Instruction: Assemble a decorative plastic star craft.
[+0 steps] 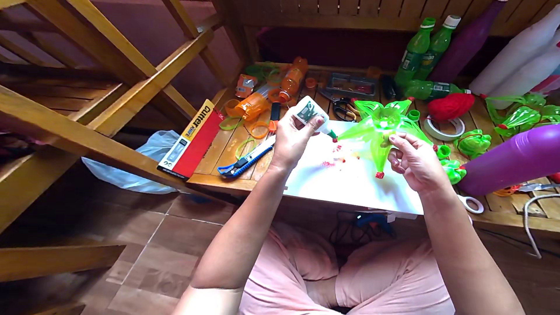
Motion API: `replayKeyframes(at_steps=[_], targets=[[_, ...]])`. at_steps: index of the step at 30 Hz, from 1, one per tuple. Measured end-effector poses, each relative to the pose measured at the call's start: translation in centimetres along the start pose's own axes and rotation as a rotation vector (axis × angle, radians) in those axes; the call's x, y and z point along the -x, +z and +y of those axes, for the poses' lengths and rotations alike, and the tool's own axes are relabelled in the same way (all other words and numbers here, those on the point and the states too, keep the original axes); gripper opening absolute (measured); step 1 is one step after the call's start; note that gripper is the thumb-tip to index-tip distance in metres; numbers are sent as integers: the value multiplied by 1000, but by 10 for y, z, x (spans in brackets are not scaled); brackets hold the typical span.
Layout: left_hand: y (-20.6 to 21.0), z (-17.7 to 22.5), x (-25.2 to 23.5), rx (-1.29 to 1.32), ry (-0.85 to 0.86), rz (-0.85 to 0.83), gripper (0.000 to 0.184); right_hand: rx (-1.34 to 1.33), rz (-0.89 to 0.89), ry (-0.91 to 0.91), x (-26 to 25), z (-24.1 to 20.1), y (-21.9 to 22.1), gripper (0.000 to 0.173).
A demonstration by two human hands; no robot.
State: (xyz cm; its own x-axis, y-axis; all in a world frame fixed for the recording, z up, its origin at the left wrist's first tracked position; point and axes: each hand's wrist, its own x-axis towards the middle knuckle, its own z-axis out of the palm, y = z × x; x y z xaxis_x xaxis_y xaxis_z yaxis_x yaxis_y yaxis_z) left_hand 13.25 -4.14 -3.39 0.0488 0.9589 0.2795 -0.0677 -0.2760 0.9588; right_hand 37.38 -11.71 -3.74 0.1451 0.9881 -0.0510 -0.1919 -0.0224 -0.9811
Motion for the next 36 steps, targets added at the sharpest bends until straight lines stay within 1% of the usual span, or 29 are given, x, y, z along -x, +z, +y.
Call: replayKeyframes(at_steps=[3,8,22,25,26,27,28,30,31,32,33,35,36], targets=[[0,5,2,12,11,-4,39,-2,-7,-6,-1,2,-1,18],[-1,1,0,-1,52,2,37,-6,-17,-4,-1,1,-1,18],[-3,-6,-2,15,49,18,33,-8,-8,-9,1,1,0,18],[-4,10,-2,55,-42,43,36,-12,-13,-6,0,1,0,18],[-5,23,0,68,-22,72,37,-16,-15,-8,0,1,-1,18],[-8,39,5,78,65,128,38,-18,-13,-8,0,1,-1,18],[-12,56,12,93,227,194,36,-18,-15,-7,1,1,-2,18],[-26,77,20,97,654,317,37,-19,-18,-6,0,1,-3,19],[-33,75,19,52,799,366,41,-15,-18,-6,0,2,-3,19],[-33,65,16,-15,835,370,44,-5,-21,-2,1,3,-4,19],[-29,49,15,-94,741,298,45,-5,-23,-4,1,3,-3,19],[-17,19,16,-161,364,163,45,-3,-24,-12,2,3,-3,19],[-15,10,18,-158,249,116,44,-8,-20,-15,1,2,-2,19]])
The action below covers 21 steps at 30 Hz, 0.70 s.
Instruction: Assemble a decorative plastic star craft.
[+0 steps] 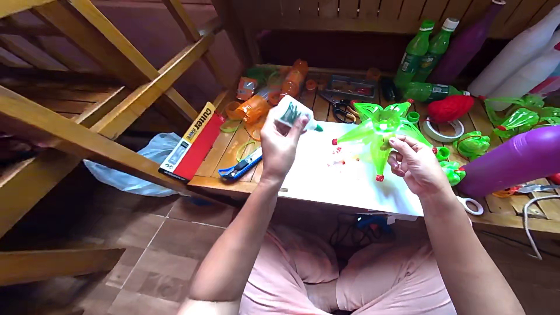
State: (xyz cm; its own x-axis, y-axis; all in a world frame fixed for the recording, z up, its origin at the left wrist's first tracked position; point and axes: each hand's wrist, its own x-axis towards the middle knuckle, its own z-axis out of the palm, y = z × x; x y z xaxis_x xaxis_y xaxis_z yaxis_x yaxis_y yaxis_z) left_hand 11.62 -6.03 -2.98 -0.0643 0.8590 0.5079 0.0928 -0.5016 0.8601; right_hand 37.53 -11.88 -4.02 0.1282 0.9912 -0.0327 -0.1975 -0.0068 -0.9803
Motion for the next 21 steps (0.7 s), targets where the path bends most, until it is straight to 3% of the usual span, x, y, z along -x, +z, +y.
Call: replayKeyframes(at_steps=[4,21], targets=[[9,-14,11,91,-126,-48,39,7,6,7,3,0,-1,19],[15,-16,5,132,-167,-76,36,9,0,-2,3,-2,2,20]])
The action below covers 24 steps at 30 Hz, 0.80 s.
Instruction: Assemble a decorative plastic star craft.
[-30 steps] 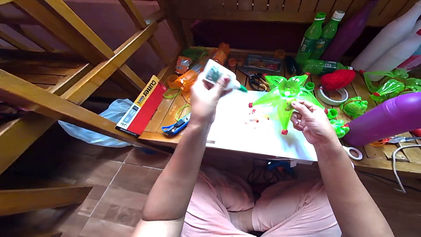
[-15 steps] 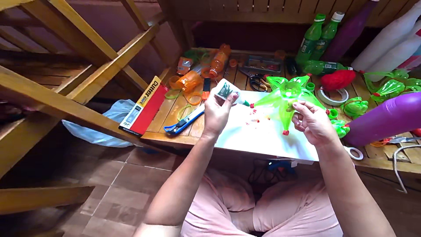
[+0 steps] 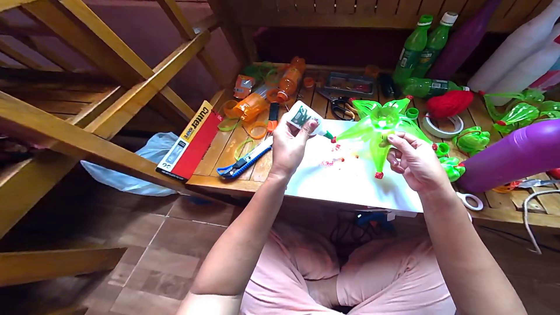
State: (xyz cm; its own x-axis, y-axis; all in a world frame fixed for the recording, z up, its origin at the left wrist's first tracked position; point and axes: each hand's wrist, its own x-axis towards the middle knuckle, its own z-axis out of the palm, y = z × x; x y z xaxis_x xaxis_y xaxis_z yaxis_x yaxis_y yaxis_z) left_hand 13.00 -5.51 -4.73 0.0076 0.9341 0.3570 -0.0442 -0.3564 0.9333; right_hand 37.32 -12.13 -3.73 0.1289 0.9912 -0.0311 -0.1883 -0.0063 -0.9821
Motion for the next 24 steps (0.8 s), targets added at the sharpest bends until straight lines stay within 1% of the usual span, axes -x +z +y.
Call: replayKeyframes(at_steps=[9,24], targets=[[2,0,-3,8,-17,-6,35,-4,-1,4,0,-1,-1,19],[3,-2,-7,-11,42,-32,37,-8,-11,-3,0,1,-2,19]])
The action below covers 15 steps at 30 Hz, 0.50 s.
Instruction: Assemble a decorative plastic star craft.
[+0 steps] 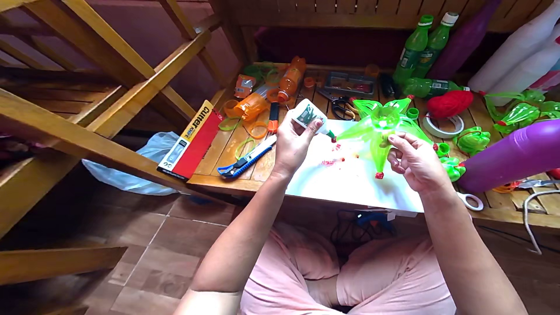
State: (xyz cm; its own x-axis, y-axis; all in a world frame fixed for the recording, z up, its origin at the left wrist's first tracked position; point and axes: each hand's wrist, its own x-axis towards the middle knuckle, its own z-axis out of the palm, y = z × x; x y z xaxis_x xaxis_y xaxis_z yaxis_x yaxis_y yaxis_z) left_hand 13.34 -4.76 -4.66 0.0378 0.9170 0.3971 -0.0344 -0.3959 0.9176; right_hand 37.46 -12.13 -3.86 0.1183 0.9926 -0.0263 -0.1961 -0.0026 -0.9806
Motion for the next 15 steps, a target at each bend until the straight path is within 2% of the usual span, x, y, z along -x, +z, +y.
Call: replayKeyframes(at_steps=[15], targets=[[-1,0,-1,-44,4,-7,40,12,-6,-4,0,-1,0,20]])
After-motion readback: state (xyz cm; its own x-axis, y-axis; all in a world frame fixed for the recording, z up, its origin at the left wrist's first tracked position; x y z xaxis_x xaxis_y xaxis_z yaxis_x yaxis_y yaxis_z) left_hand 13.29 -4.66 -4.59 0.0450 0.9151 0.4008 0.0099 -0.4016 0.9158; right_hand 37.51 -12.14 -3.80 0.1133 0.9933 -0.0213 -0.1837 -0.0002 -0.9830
